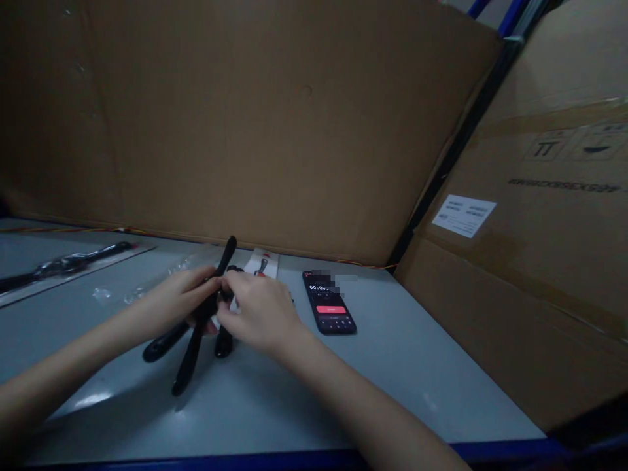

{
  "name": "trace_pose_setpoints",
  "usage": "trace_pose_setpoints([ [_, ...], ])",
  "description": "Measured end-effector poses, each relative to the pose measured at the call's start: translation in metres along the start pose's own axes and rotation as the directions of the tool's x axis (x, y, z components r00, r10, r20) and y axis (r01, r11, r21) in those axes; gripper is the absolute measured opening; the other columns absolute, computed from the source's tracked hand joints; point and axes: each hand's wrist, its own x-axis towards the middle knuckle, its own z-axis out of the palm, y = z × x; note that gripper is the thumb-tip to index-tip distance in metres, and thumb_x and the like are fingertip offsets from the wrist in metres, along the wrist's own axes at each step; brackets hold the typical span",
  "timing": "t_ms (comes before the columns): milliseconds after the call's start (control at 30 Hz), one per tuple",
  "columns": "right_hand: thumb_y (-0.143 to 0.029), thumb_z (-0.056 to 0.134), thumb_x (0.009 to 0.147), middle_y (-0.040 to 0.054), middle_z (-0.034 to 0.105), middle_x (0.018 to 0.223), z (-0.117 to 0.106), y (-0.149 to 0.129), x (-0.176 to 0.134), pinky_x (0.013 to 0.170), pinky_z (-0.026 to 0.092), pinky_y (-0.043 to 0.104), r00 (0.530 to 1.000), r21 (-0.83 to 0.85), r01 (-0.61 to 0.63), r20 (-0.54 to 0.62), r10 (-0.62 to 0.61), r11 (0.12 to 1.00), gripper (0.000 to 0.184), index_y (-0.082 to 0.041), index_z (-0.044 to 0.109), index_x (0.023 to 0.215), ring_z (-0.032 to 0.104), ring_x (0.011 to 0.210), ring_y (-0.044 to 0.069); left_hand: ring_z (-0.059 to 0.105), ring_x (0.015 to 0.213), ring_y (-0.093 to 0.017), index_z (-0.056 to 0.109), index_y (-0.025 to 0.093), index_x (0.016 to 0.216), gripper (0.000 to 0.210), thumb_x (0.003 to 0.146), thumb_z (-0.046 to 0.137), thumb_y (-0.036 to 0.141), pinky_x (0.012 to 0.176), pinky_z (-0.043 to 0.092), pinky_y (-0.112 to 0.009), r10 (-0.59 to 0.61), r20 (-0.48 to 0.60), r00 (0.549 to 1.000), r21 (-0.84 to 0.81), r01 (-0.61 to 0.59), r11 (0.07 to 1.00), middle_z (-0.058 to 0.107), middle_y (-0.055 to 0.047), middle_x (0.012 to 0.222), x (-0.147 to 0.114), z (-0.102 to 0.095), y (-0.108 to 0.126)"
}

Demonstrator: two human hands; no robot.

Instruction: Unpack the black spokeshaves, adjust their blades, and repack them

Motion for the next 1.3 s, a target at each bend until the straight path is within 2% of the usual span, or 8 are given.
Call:
trace_pose_setpoints([
  [100, -0.024, 0.045, 0.082, 0.0073, 0.063, 0.082, -0.006, 0.007, -0.001, 0.064, 0.034, 0.029, 0.971, -0.213, 0.238, 0.057, -0.231, 0.948, 0.017, -0.016, 0.059, 0.089, 0.054, 0.075, 0.018, 0.063, 0.048, -0.017, 0.049, 0.015, 0.087, 0.029, 0.079, 0.043, 0.043, 0.038, 0.043, -0.022, -0.056, 0.007, 0.998, -0.084, 0.057, 0.995, 0.062, -0.003, 0.068, 0.004, -0.004, -0.001],
  [167, -0.022, 0.042, 0.085, 0.0081, 0.063, 0.084, -0.006, 0.011, -0.001, 0.070, 0.034, 0.030, 0.957, -0.229, 0.288, 0.055, -0.283, 0.930, 0.019, -0.016, 0.059, 0.090, 0.054, 0.081, 0.019, 0.063, 0.049, -0.018, 0.049, 0.014, 0.092, 0.030, 0.079, 0.045, 0.041, 0.038, 0.044, -0.023, -0.117, 0.032, 0.993, -0.147, 0.120, 0.982, 0.063, -0.004, 0.071, 0.005, -0.006, 0.000],
  [333, -0.026, 0.043, 0.085, 0.0038, 0.060, 0.081, -0.003, 0.009, -0.001, 0.067, 0.036, 0.026, 0.989, 0.026, 0.126, -0.087, -0.124, 0.992, 0.017, -0.018, 0.058, 0.086, 0.053, 0.076, 0.014, 0.067, 0.060, -0.021, 0.045, 0.012, 0.107, 0.037, 0.080, 0.047, 0.038, 0.056, 0.053, -0.032, -0.200, 0.156, 0.967, -0.383, 0.246, 0.891, 0.066, -0.006, 0.075, 0.004, -0.006, 0.002],
  [467, -0.018, 0.046, 0.079, 0.0017, 0.058, 0.073, -0.003, 0.008, -0.001, 0.061, 0.036, 0.024, 0.998, 0.129, -0.001, -0.059, 0.008, 0.992, 0.014, -0.017, 0.058, 0.072, 0.051, 0.066, 0.012, 0.067, 0.068, -0.024, 0.044, 0.011, 0.111, 0.040, 0.079, 0.052, 0.033, 0.067, 0.054, -0.038, -0.201, 0.177, 0.963, -0.530, 0.265, 0.805, 0.068, -0.010, 0.080, 0.007, -0.006, -0.005],
  [867, -0.013, 0.044, 0.074, 0.0020, 0.056, 0.084, 0.004, 0.015, 0.001, 0.064, 0.038, 0.026, 0.999, 0.211, -0.047, -0.004, 0.049, 0.976, 0.025, -0.020, 0.063, 0.090, 0.050, 0.071, 0.013, 0.067, 0.072, -0.025, 0.048, 0.009, 0.101, 0.031, 0.076, 0.054, 0.027, 0.070, 0.054, -0.039, -0.145, 0.215, 0.966, -0.602, 0.248, 0.759, 0.069, -0.013, 0.081, 0.008, -0.005, -0.011],
  [1067, -0.010, 0.042, 0.076, 0.0012, 0.052, 0.081, 0.003, 0.016, 0.002, 0.065, 0.039, 0.026, 0.995, 0.304, 0.001, 0.091, -0.030, 0.953, 0.023, -0.020, 0.061, 0.082, 0.048, 0.072, 0.012, 0.067, 0.067, -0.023, 0.049, 0.010, 0.097, 0.029, 0.074, 0.054, 0.027, 0.062, 0.055, -0.035, -0.133, 0.181, 0.974, -0.599, 0.216, 0.771, 0.068, -0.010, 0.075, 0.009, -0.003, -0.012],
  [1167, -0.011, 0.042, 0.075, 0.0012, 0.049, 0.081, 0.001, 0.018, 0.001, 0.068, 0.038, 0.028, 0.998, 0.230, -0.013, 0.066, -0.002, 0.973, 0.021, -0.020, 0.060, 0.076, 0.048, 0.074, 0.013, 0.067, 0.068, -0.024, 0.047, 0.011, 0.103, 0.035, 0.074, 0.055, 0.028, 0.061, 0.055, -0.037, -0.149, 0.183, 0.972, -0.592, 0.230, 0.772, 0.068, -0.010, 0.079, 0.010, -0.003, -0.014],
  [1300, -0.011, 0.039, 0.076, 0.0016, 0.048, 0.085, 0.001, 0.020, 0.001, 0.070, 0.038, 0.029, 1.000, 0.182, -0.028, 0.005, 0.028, 0.983, 0.026, -0.022, 0.060, 0.086, 0.048, 0.077, 0.014, 0.067, 0.071, -0.025, 0.047, 0.012, 0.105, 0.035, 0.075, 0.054, 0.029, 0.066, 0.055, -0.039, -0.138, 0.191, 0.972, -0.601, 0.227, 0.767, 0.067, -0.012, 0.090, 0.010, -0.004, -0.013],
])
